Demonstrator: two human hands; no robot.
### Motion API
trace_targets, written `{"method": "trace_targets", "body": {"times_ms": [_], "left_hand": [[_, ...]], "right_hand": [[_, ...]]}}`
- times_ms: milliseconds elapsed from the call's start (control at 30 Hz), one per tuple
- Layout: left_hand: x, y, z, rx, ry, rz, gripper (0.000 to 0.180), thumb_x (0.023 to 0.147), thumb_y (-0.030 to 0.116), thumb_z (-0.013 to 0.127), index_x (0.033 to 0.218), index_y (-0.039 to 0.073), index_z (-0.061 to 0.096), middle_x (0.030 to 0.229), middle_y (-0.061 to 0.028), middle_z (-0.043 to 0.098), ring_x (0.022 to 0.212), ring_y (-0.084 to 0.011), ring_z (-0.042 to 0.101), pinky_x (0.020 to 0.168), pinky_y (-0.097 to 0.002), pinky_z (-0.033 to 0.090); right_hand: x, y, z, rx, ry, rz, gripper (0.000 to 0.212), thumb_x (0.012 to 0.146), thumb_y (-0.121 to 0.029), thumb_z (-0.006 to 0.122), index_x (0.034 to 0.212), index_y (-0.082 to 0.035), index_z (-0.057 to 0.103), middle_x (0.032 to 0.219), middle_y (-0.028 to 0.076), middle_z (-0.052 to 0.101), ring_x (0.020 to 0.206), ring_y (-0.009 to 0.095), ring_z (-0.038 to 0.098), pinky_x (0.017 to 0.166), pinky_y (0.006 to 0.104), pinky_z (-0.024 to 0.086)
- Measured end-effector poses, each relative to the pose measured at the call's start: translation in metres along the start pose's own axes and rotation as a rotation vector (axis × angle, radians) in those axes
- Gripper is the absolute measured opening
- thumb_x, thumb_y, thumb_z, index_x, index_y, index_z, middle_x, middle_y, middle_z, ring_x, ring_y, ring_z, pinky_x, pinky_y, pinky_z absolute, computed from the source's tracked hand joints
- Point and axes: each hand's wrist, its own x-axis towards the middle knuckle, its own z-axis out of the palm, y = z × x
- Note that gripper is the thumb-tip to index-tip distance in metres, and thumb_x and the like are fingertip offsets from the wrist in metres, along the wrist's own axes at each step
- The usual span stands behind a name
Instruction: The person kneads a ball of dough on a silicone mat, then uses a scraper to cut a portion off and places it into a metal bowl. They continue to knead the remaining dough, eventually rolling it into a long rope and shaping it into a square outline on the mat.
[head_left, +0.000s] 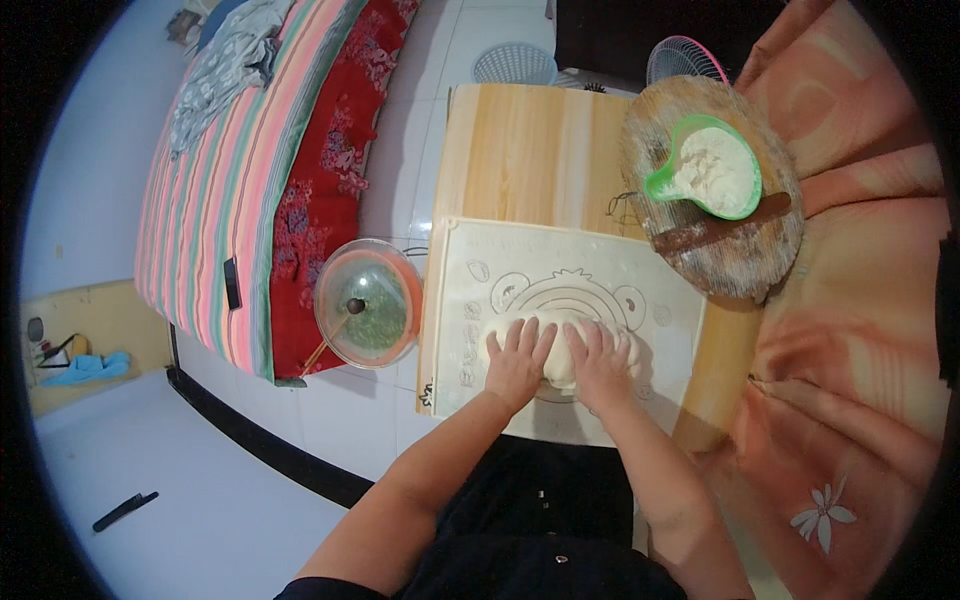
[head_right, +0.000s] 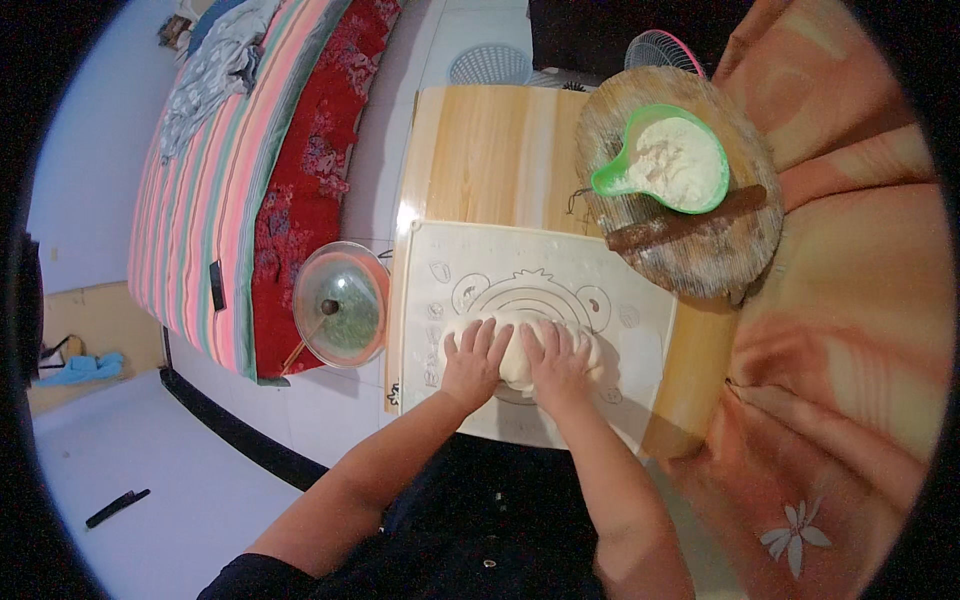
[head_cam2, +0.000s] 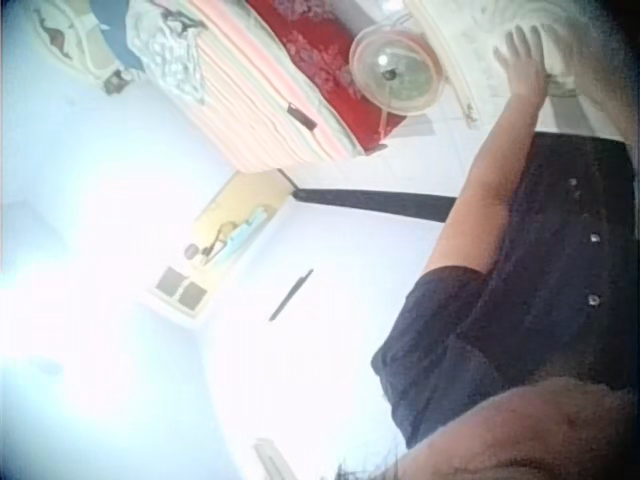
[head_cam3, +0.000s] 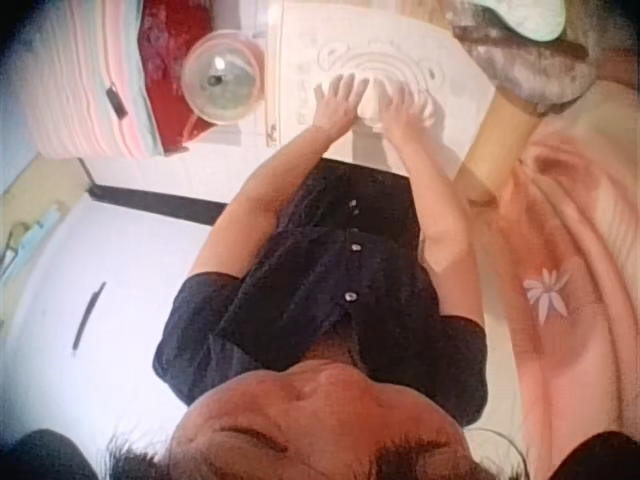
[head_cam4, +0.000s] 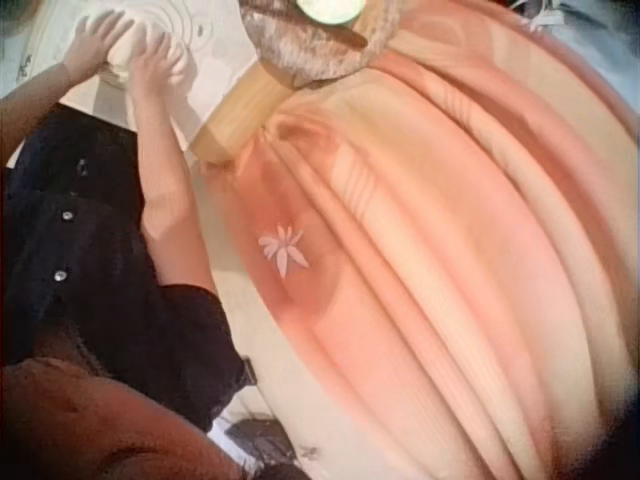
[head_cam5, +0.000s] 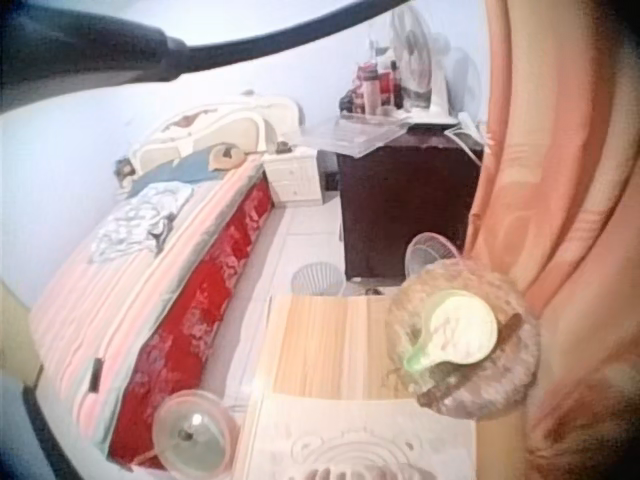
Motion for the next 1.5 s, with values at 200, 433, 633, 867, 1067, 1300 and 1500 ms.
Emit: {"method": "trace_targets", "body": {"times_ms": [200, 433, 633, 867, 1067, 1300, 1500], "left_hand": [[0.077, -0.019, -0.029, -0.219, -0.164, -0.167, 0.072, 0.069, 0.026, 0.076, 0.133, 0.019, 0.043, 0.123, -0.0050, 0.049, 0.113, -0.0266, 0.048, 0.086, -0.0540, 0.041], [0.106, -0.031, -0.035, -0.224, -0.124, -0.141, 0.052, 0.076, 0.018, 0.066, 0.125, 0.017, 0.048, 0.114, -0.0062, 0.053, 0.107, -0.0263, 0.052, 0.084, -0.0475, 0.044], [0.002, -0.018, -0.026, -0.252, 0.111, 0.148, 0.083, 0.068, 0.026, 0.075, 0.140, 0.009, 0.036, 0.130, -0.0156, 0.046, 0.121, -0.0340, 0.043, 0.100, -0.0513, 0.033], [-0.056, 0.010, -0.044, -0.234, 0.010, 0.156, 0.087, 0.069, 0.031, 0.075, 0.141, 0.011, 0.033, 0.141, -0.0192, 0.035, 0.134, -0.0369, 0.031, 0.103, -0.0693, 0.018], [-0.050, 0.012, 0.018, -0.009, 0.159, 0.130, 0.076, 0.072, 0.025, 0.070, 0.140, 0.018, 0.036, 0.142, -0.0163, 0.036, 0.134, -0.0353, 0.032, 0.099, -0.0723, 0.021], [0.005, -0.005, 0.009, -0.217, 0.074, -0.001, 0.090, 0.061, 0.033, 0.081, 0.139, 0.022, 0.038, 0.138, -0.0091, 0.041, 0.129, -0.0298, 0.037, 0.098, -0.0681, 0.027], [0.051, -0.019, -0.020, -0.332, -0.245, -0.074, 0.094, 0.064, 0.040, 0.081, 0.142, 0.022, 0.032, 0.139, -0.0097, 0.039, 0.130, -0.0314, 0.036, 0.098, -0.0655, 0.031]], "right_hand": [[0.078, 0.023, -0.015, 0.159, -0.084, 0.145, 0.049, 0.078, -0.015, 0.060, 0.127, -0.020, 0.052, 0.118, 0.012, 0.052, 0.114, 0.033, 0.049, 0.098, 0.0524, 0.033], [0.092, 0.022, -0.015, 0.175, -0.021, 0.199, 0.050, 0.078, -0.016, 0.062, 0.126, -0.017, 0.051, 0.116, 0.014, 0.053, 0.113, 0.031, 0.051, 0.103, 0.0528, 0.028], [-0.005, -0.003, -0.046, 0.162, -0.118, -0.074, 0.094, 0.068, -0.026, 0.076, 0.146, -0.016, 0.025, 0.134, 0.012, 0.037, 0.130, 0.030, 0.034, 0.112, 0.0572, 0.012], [-0.074, -0.035, -0.027, 0.069, -0.105, 0.083, 0.100, 0.067, -0.036, 0.079, 0.146, -0.015, 0.022, 0.142, 0.015, 0.030, 0.134, 0.035, 0.027, 0.110, 0.0630, 0.014], [-0.061, 0.000, 0.046, -0.103, 0.289, -0.038, 0.067, 0.081, -0.014, 0.060, 0.141, -0.017, 0.031, 0.143, 0.014, 0.031, 0.132, 0.034, 0.032, 0.107, 0.0623, 0.022], [-0.008, 0.030, 0.019, 0.067, 0.150, 0.033, 0.066, 0.078, -0.014, 0.061, 0.139, -0.021, 0.037, 0.137, 0.010, 0.039, 0.130, 0.033, 0.035, 0.105, 0.0599, 0.027], [0.042, 0.036, -0.043, 0.099, -0.361, 0.121, 0.105, 0.054, -0.036, 0.085, 0.144, -0.020, 0.033, 0.143, 0.010, 0.036, 0.134, 0.034, 0.032, 0.108, 0.0540, 0.028]]}}
